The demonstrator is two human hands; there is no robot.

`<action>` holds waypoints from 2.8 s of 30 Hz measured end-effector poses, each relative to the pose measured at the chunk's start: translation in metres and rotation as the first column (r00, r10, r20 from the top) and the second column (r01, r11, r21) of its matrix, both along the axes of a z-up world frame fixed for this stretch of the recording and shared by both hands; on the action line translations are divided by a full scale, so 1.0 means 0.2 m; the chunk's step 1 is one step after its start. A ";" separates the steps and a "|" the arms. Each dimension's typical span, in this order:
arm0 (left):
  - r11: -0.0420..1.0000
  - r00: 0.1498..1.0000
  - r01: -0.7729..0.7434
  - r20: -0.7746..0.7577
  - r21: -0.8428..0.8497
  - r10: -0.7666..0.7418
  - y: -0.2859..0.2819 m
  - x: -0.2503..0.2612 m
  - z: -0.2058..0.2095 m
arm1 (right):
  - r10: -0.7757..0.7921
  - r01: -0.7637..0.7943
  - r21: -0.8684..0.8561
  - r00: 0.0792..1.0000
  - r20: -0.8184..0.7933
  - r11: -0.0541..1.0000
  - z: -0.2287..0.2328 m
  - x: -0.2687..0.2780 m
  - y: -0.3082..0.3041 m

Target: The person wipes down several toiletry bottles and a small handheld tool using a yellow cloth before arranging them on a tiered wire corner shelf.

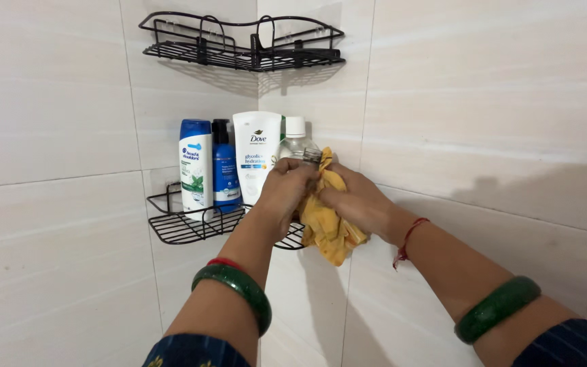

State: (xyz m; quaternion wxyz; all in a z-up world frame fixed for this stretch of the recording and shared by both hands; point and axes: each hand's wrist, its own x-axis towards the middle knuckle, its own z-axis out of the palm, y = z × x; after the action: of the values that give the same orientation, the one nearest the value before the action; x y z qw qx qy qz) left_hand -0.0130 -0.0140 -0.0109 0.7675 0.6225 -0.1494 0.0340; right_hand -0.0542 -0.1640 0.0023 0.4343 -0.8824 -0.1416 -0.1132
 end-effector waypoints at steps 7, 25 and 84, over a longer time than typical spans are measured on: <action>0.973 0.979 -0.174 0.136 0.153 0.153 -0.03 -0.14 0.00 | 0.078 -0.076 -0.084 0.997 0.029 0.994 0.04 -0.07 0.02; 0.878 0.860 -0.479 0.207 0.007 0.467 0.07 -0.33 0.07 | 0.000 -0.085 0.374 0.975 0.221 0.924 0.12 -0.15 0.03; 0.402 0.730 -0.683 0.569 0.609 0.379 0.21 -0.17 0.09 | 0.009 0.206 -0.735 0.961 0.277 0.647 0.15 -0.21 0.01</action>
State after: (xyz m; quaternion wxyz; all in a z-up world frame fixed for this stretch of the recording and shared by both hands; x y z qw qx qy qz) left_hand -0.0478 0.0281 0.0062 0.3178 0.8905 -0.0679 0.3185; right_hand -0.0970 -0.1623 0.0322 -0.0022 -0.9667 -0.1821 -0.1800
